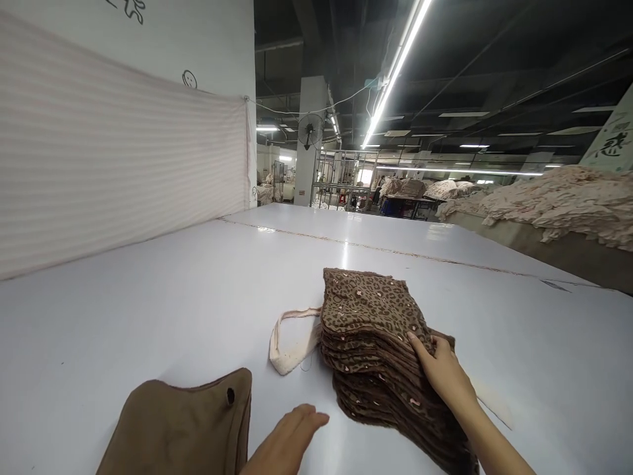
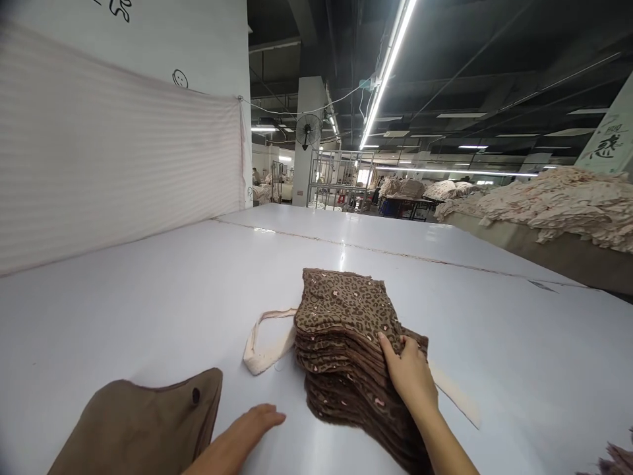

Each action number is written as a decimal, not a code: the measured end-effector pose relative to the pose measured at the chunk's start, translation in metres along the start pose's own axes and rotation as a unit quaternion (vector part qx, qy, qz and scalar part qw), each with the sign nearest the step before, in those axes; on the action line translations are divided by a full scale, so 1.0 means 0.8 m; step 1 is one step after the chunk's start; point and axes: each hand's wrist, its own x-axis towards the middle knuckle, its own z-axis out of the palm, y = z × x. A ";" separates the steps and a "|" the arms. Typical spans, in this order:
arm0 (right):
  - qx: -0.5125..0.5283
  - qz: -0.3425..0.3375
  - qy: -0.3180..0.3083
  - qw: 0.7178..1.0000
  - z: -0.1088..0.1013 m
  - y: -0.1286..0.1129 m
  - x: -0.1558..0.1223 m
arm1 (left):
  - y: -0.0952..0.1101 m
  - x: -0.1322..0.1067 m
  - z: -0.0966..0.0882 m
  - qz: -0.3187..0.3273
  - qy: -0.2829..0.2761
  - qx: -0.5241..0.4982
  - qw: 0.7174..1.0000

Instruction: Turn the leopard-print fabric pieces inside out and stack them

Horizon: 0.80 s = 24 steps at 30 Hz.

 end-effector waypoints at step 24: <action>0.201 -0.126 0.044 0.970 0.022 0.062 -0.068 | 0.087 0.191 0.018 0.097 0.049 0.215 0.970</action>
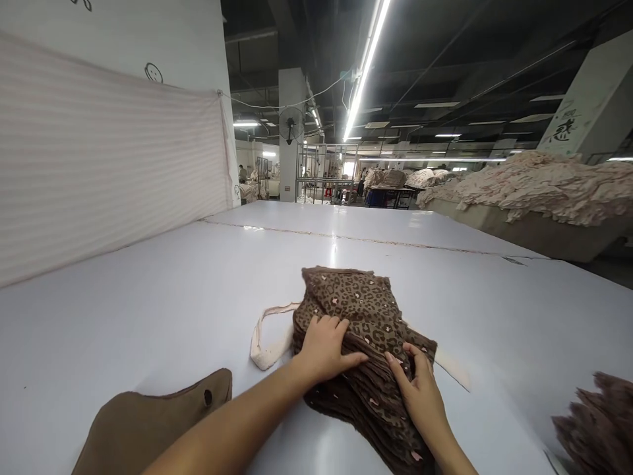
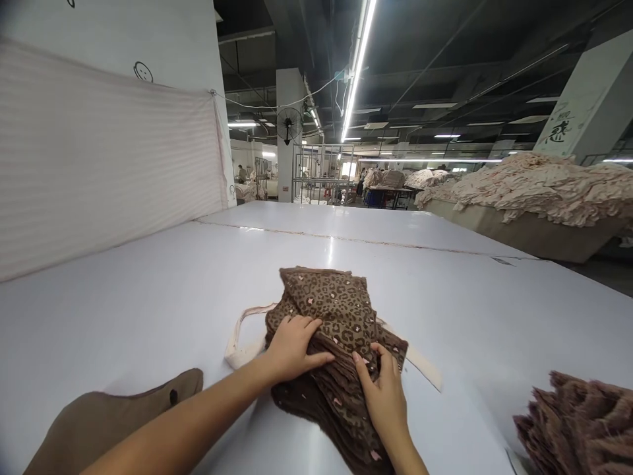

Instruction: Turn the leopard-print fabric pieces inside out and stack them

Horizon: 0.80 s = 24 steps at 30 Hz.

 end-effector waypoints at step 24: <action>0.142 0.100 0.047 0.984 -0.122 -0.066 -0.125 | 0.082 -0.129 -0.066 0.199 -0.002 -0.036 0.979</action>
